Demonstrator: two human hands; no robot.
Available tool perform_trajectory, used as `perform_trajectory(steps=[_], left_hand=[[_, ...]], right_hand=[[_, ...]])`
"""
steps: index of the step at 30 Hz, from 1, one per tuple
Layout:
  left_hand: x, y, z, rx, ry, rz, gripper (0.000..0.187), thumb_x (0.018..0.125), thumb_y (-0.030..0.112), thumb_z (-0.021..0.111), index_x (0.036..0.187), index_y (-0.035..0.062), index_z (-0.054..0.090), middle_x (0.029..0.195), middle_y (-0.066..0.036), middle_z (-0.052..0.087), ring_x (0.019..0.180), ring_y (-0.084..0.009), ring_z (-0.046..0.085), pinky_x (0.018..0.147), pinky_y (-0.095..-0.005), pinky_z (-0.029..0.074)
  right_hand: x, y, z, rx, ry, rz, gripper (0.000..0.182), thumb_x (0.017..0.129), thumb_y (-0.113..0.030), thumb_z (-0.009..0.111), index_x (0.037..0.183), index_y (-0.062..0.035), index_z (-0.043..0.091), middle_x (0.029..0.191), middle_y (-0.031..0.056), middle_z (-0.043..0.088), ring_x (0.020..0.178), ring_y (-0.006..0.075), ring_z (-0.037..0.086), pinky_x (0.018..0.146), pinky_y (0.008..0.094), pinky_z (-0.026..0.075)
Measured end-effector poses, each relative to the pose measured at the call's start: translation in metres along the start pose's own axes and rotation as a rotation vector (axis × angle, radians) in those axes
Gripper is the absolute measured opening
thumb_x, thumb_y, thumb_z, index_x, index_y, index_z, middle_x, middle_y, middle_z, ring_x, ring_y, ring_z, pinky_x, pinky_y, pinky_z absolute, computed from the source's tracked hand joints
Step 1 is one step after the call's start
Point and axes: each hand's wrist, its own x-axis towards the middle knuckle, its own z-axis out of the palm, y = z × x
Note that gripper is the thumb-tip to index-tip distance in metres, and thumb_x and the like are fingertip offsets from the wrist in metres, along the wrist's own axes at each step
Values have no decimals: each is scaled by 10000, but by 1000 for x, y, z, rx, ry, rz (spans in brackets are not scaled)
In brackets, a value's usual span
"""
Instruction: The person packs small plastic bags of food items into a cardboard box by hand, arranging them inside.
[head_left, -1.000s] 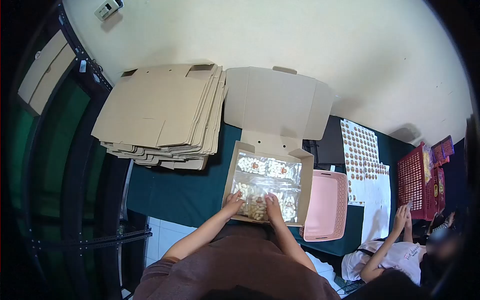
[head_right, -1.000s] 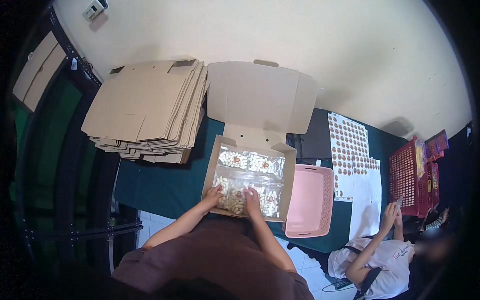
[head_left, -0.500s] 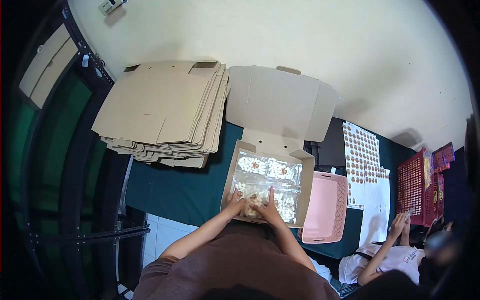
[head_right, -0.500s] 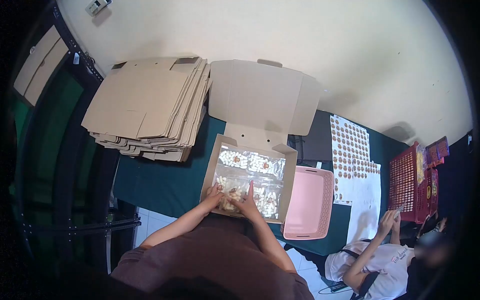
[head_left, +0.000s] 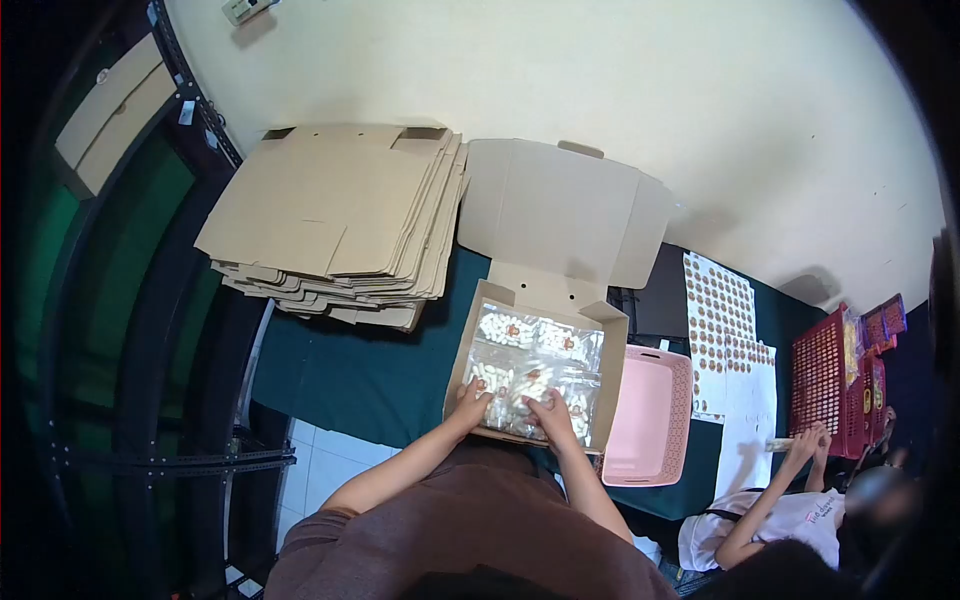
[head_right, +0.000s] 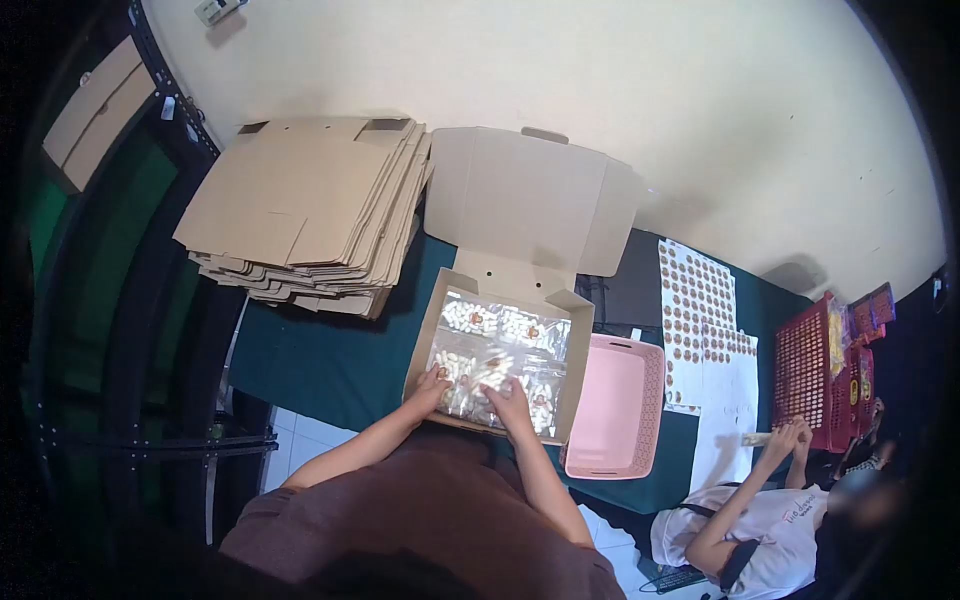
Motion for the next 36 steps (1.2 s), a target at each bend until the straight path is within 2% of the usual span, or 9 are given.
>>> perform_trajectory(steps=[2,6,10,13,19,21,22,30,36], left_hand=[[0,3,-1,48,19,-2,715,795,376,506,1386,86,228,1406,-269,135,1311,-381,156,1061,-385,174],[-1,4,3,-275,-7,33,827,790,285,533,1383,-26,49,1361,-239,303,1270,-297,301,1026,-300,246],[0,6,2,-264,-13,47,818,794,286,534,1383,-25,60,1359,-228,315,1261,-298,316,1019,-308,257],[-7,6,3,-92,-75,130,792,792,286,547,1374,-29,111,1349,-269,305,1266,-340,303,1024,-318,261],[-43,42,-15,643,-222,226,696,791,237,495,1341,-66,194,1373,-307,201,1251,-507,193,1032,-538,182],[-39,39,-16,714,-306,170,699,800,259,467,1338,-79,173,1367,-305,219,1259,-495,187,1040,-521,179],[-36,38,-16,761,-305,170,712,805,277,454,1344,-76,151,1359,-297,244,1258,-484,204,1041,-518,178],[-53,53,-14,781,-193,195,755,793,292,528,1383,37,132,1397,-257,192,1269,-476,180,1034,-537,174],[-46,62,-19,783,-218,359,880,713,283,689,1404,258,146,1456,-168,83,1300,-470,79,1029,-569,140]], right_hand=[[6,1,-5,-77,-218,45,554,792,-183,651,1228,28,383,899,97,563,705,152,580,609,257,516],[15,11,-7,30,97,-134,423,803,-159,637,1126,30,439,803,82,571,641,125,563,570,248,505],[16,33,-10,-20,-39,-62,484,785,-108,658,1169,22,394,798,117,588,578,144,565,548,248,504],[3,15,-1,-102,-4,-68,579,782,-120,666,1229,27,329,786,125,598,568,147,573,545,264,510],[5,21,-4,-528,-129,-244,904,766,-177,680,1395,-14,52,588,65,581,514,95,523,472,215,398],[6,21,-3,-611,-144,-189,922,766,-282,675,1398,-34,51,664,124,624,609,152,597,605,252,459],[3,19,0,-588,-121,-247,855,781,-202,661,1390,-2,95,598,71,588,507,93,515,475,232,406],[0,16,4,-661,-150,-178,778,796,-248,644,1360,40,192,610,65,595,536,95,536,513,231,423],[8,19,4,-788,11,-353,325,889,-227,495,1055,35,590,697,120,623,634,133,571,595,277,453]])
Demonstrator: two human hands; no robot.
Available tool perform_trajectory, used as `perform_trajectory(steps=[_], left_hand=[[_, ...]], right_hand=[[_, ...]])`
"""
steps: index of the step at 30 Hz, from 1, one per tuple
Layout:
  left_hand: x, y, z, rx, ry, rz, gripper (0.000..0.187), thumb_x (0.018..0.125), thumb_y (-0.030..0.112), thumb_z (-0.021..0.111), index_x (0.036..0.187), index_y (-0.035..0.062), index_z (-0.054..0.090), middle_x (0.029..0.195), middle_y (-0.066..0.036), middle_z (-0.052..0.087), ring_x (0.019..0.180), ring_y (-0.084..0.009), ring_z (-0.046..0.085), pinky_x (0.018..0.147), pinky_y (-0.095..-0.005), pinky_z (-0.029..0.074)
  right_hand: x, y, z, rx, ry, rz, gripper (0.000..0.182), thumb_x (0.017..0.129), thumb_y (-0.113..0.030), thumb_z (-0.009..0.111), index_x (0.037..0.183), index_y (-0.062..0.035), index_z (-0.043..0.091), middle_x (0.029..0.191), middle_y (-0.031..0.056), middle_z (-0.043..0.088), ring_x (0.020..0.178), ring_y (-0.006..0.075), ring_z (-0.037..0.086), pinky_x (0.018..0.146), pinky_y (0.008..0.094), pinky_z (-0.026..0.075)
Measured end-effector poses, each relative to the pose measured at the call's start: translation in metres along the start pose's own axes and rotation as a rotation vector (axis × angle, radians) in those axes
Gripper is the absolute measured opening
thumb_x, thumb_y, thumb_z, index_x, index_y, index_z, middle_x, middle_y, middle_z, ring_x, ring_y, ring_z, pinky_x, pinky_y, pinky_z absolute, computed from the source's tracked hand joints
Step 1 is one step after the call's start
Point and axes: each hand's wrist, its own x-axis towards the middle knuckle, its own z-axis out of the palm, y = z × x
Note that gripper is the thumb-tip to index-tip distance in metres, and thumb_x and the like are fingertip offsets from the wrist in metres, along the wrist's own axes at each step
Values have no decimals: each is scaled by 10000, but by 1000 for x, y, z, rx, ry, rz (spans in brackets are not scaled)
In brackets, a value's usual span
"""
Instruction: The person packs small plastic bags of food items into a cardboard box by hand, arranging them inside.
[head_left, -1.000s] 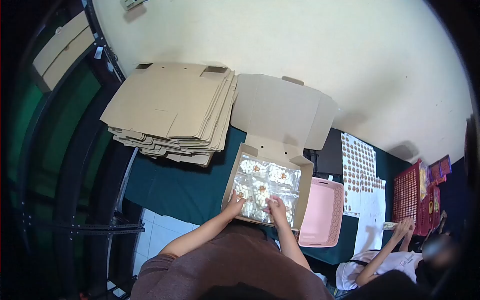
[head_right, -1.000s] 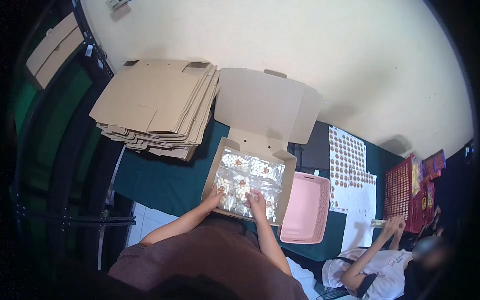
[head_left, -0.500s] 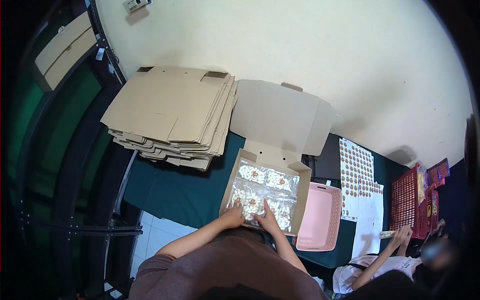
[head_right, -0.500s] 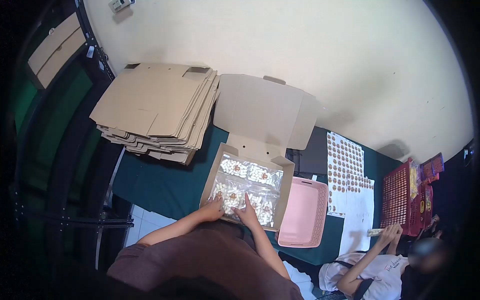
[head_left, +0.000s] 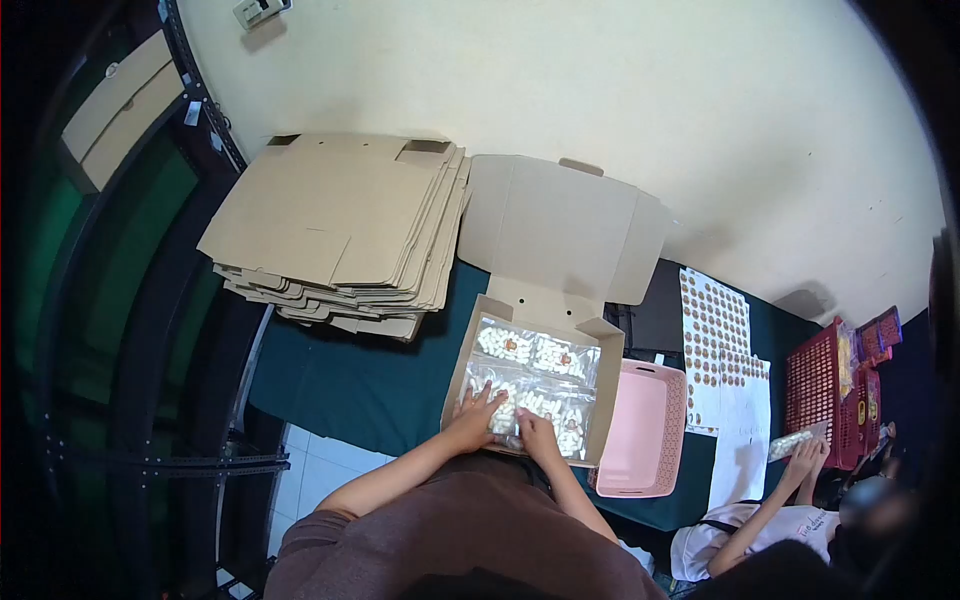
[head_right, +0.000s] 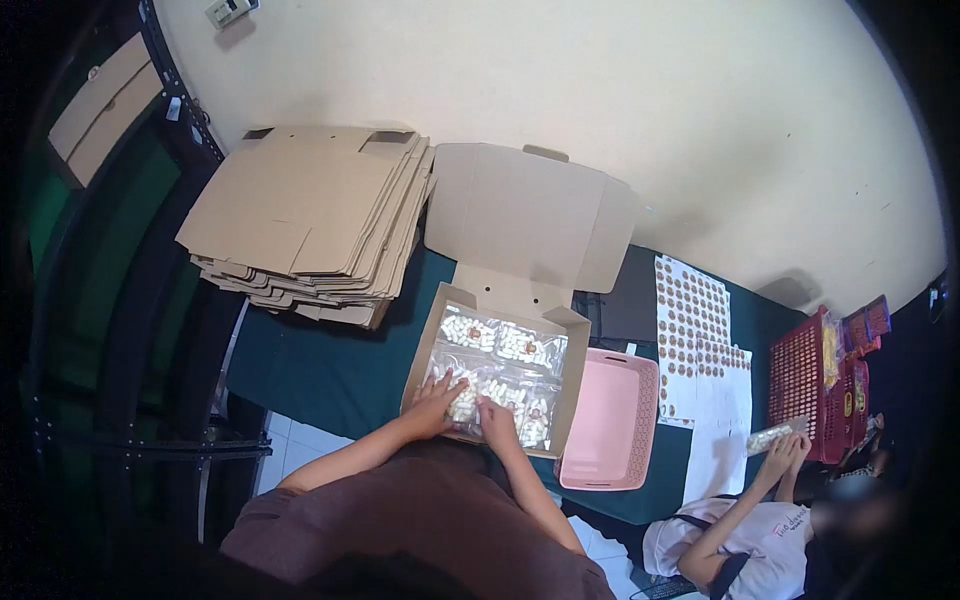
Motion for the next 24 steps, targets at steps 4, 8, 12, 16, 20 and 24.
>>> perform_trajectory(steps=[4,8,12,16,20,24], left_hand=[[3,-1,0,-18,-27,27,857,690,335,716,1384,275,218,1464,-127,79,1304,-460,84,1016,-594,148],[1,0,1,-71,-49,56,840,675,436,705,1368,270,261,1459,-124,105,1303,-461,83,1002,-626,130],[5,-8,8,-40,-16,48,803,695,454,684,1360,282,268,1455,-130,117,1305,-455,85,1004,-624,123],[3,-7,5,-6,-24,51,798,698,431,690,1358,278,268,1449,-152,123,1305,-453,91,1010,-614,125],[0,-4,5,9,6,33,775,707,408,690,1350,262,283,1439,-183,128,1303,-452,104,1014,-606,112],[-1,0,2,5,126,136,756,728,407,670,1352,221,284,1430,-181,153,1296,-452,128,1007,-616,97]], right_hand=[[1,12,-1,101,289,-49,250,844,-167,537,992,19,618,761,133,611,637,167,556,599,307,445],[2,34,-2,-173,371,-106,209,729,-134,639,884,0,596,806,129,494,695,223,501,656,327,429],[-3,27,0,-143,370,-37,238,697,-127,670,872,-8,560,820,136,488,728,225,503,674,332,424],[0,27,0,-75,299,-28,264,672,-102,695,880,3,571,840,136,485,648,203,517,628,310,455],[2,30,3,-43,294,-87,255,675,-106,697,876,7,587,852,140,487,638,198,519,619,305,456],[5,36,6,-113,251,-123,273,691,-112,696,918,10,605,858,132,508,643,175,536,602,282,468]])
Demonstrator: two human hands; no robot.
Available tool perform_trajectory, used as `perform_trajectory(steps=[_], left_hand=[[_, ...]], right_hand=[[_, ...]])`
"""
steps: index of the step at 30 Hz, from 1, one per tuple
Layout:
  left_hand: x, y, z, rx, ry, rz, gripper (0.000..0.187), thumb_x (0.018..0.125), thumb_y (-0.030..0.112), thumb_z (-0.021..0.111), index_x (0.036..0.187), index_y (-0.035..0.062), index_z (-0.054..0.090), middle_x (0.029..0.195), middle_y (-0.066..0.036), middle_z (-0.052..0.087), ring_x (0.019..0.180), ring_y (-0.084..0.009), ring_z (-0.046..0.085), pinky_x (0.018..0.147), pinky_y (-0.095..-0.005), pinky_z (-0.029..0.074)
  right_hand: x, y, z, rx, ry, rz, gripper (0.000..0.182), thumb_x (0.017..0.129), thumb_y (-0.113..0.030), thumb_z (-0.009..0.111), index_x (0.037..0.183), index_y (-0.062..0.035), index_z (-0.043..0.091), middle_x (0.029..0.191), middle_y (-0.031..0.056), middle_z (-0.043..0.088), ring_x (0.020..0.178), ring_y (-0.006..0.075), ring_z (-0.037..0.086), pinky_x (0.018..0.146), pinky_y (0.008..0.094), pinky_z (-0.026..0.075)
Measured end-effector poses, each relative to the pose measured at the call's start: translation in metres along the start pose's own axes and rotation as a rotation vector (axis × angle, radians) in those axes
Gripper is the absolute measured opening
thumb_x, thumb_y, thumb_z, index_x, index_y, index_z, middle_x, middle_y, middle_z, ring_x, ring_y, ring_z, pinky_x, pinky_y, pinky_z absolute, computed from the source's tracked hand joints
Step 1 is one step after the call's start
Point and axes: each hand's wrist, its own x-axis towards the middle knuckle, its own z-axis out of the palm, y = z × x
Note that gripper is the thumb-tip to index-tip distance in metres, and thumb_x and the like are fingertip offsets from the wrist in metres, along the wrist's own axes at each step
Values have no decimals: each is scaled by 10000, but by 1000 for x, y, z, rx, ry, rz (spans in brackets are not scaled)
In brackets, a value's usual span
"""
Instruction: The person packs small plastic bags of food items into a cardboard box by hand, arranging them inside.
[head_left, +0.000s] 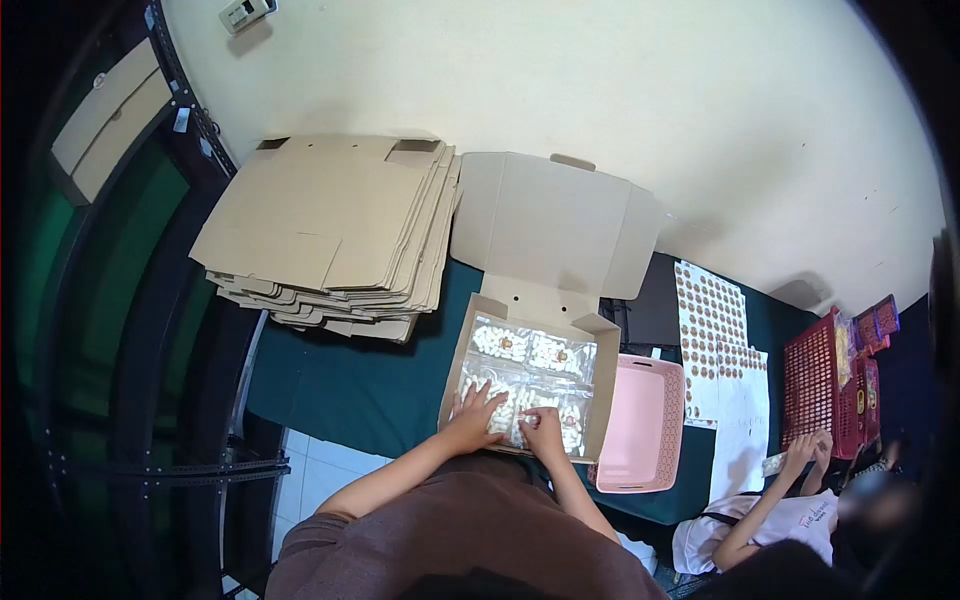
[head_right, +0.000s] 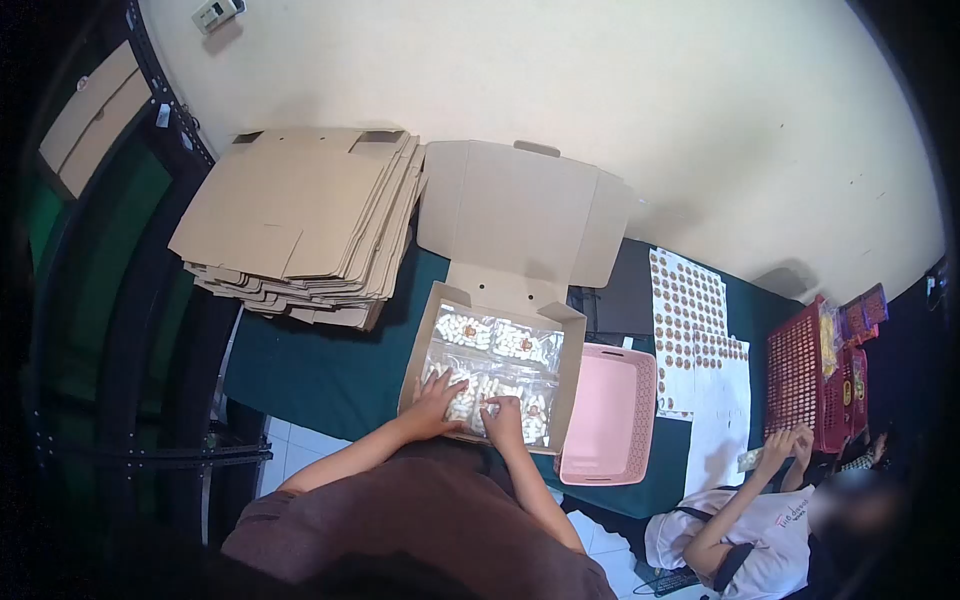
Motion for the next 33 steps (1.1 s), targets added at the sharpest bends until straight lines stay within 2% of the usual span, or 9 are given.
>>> perform_trajectory(steps=[2,4,8,17,19,21,26,28,33], left_hand=[[2,2,-2,-9,17,31,749,735,421,657,1353,217,287,1427,-178,165,1300,-442,121,1006,-618,90],[3,2,-1,-18,36,62,742,741,435,644,1355,212,290,1424,-174,176,1304,-432,114,1004,-620,83],[4,-1,3,-20,24,25,684,765,417,623,1339,203,317,1426,-169,173,1305,-430,116,1003,-622,75],[4,-8,7,-16,-4,-31,633,789,404,599,1327,190,341,1427,-173,168,1307,-424,122,1009,-609,89],[5,-9,9,-13,-1,-33,628,792,406,594,1326,192,342,1428,-172,165,1308,-423,121,1013,-602,91],[6,-6,10,-89,123,-19,617,793,415,589,1321,199,354,1429,-172,160,1308,-423,119,1020,-590,98],[6,-4,6,-47,79,-6,598,801,416,578,1321,215,361,1430,-177,154,1308,-426,117,1024,-580,106],[4,-5,7,-13,47,-15,593,804,409,576,1323,221,359,1429,-179,153,1308,-426,116,1023,-581,108],[4,-8,11,-11,31,-29,598,796,359,598,1326,232,354,1424,-191,156,1308,-429,115,1021,-584,117]], right_hand=[[1,8,1,7,-21,0,278,700,-116,696,933,10,609,846,126,531,661,161,548,606,275,473],[5,8,-2,295,-204,222,281,718,-116,692,958,5,614,787,96,579,673,126,560,597,256,479],[3,13,1,271,-132,173,267,726,-106,689,959,1,615,742,70,601,659,99,559,579,241,476],[6,9,2,295,-223,209,280,736,-115,677,988,-5,621,768,56,597,727,113,560,650,249,480],[4,5,-1,332,-274,214,291,743,-121,667,1002,2,618,811,80,602,731,120,563,657,248,480],[3,2,-2,309,-263,169,298,745,-125,664,1010,5,617,842,96,604,742,128,567,665,252,480],[1,1,0,225,-198,21,340,756,-149,661,1034,36,599,911,128,603,793,155,581,702,265,477],[1,9,9,343,-144,167,396,771,-178,659,1080,53,566,986,144,600,841,165,583,745,271,470],[-2,17,-1,356,-109,278,508,783,-224,655,1170,64,494,1071,166,589,867,163,581,781,263,456]])
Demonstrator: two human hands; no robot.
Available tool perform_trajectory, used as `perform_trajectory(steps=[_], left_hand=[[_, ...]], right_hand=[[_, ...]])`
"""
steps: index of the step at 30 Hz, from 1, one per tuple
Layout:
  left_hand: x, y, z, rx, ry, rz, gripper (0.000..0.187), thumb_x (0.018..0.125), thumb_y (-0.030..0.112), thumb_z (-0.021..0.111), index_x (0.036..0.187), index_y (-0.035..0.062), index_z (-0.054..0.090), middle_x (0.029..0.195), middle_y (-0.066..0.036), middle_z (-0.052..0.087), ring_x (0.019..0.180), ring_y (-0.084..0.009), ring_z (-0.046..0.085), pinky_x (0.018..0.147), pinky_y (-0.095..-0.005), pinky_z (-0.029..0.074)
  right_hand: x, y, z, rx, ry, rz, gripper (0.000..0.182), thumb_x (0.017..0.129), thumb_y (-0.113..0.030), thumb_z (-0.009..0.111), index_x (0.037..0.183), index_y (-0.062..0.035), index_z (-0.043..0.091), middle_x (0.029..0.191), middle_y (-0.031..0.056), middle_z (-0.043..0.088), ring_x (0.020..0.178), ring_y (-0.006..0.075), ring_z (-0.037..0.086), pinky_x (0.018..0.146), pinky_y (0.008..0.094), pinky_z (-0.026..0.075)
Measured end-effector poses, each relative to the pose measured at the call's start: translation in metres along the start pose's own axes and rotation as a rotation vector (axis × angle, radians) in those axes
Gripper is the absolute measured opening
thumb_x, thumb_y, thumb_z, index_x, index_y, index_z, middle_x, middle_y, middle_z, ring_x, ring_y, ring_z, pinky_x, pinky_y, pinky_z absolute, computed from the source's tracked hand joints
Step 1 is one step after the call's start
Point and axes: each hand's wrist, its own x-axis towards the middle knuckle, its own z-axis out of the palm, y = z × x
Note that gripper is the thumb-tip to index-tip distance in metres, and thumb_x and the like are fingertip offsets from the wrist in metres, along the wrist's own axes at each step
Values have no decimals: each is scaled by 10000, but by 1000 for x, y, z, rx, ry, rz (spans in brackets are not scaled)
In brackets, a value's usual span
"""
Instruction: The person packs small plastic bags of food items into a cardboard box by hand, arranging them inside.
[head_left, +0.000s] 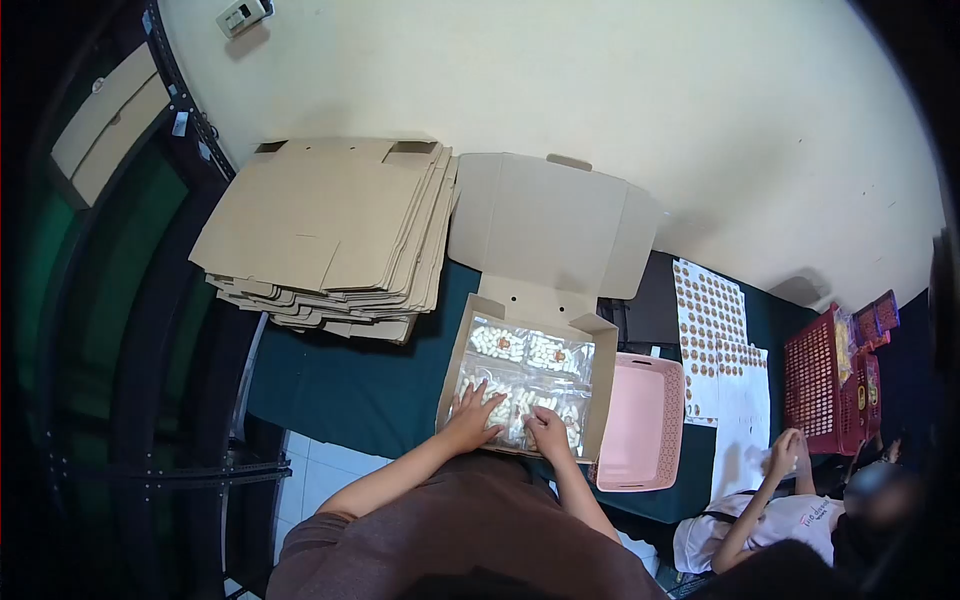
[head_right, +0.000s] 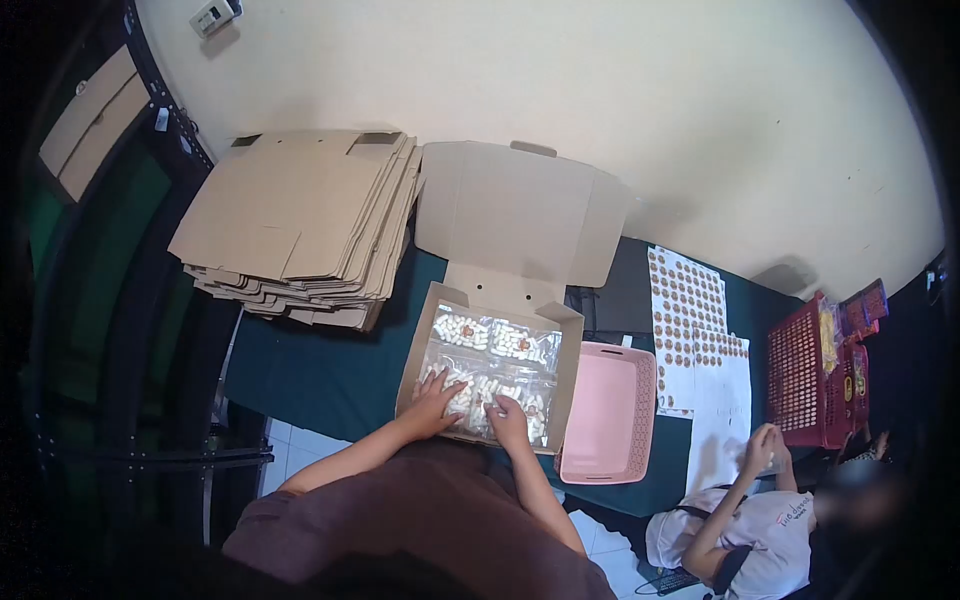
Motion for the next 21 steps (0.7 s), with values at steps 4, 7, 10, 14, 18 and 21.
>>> perform_trajectory(steps=[4,7,10,14,18,21], left_hand=[[1,2,-1,7,-30,-24,607,793,349,604,1330,240,344,1425,-196,151,1306,-432,117,1019,-589,115],[0,4,-3,7,-41,-30,612,794,346,603,1336,252,333,1428,-191,147,1301,-441,126,1017,-595,110],[0,2,-1,6,-52,-34,607,804,356,589,1341,264,322,1431,-188,140,1296,-449,133,1013,-604,110],[0,1,-1,31,-59,-16,599,815,359,573,1344,267,309,1432,-188,134,1267,-483,176,999,-620,137],[-2,3,-3,30,-65,-27,596,818,359,568,1347,277,307,1435,-181,133,1270,-478,177,1005,-610,144],[0,1,-3,1,-69,-9,590,815,351,572,1343,284,317,1435,-177,138,1271,-475,180,1006,-605,153]], right_hand=[[-12,-22,-15,-24,-21,-36,467,767,-209,667,1120,61,526,1009,157,608,838,164,593,779,273,459],[-16,-33,-25,-126,60,-134,337,748,-158,653,1036,6,593,989,164,604,836,207,605,771,292,463],[-14,-30,-38,-408,78,-217,327,731,-111,637,1038,-6,594,1020,180,593,911,277,586,814,338,456],[-17,-22,-39,-592,-29,-166,420,735,-165,620,1127,-25,558,1182,208,513,1121,358,456,971,383,347],[-20,-22,-31,-588,-82,-147,508,738,-211,627,1188,-7,504,1248,236,446,1165,373,407,997,399,315],[-20,-26,-26,-651,-87,-153,542,743,-212,629,1217,-3,469,1250,251,435,1162,386,405,989,402,325]])
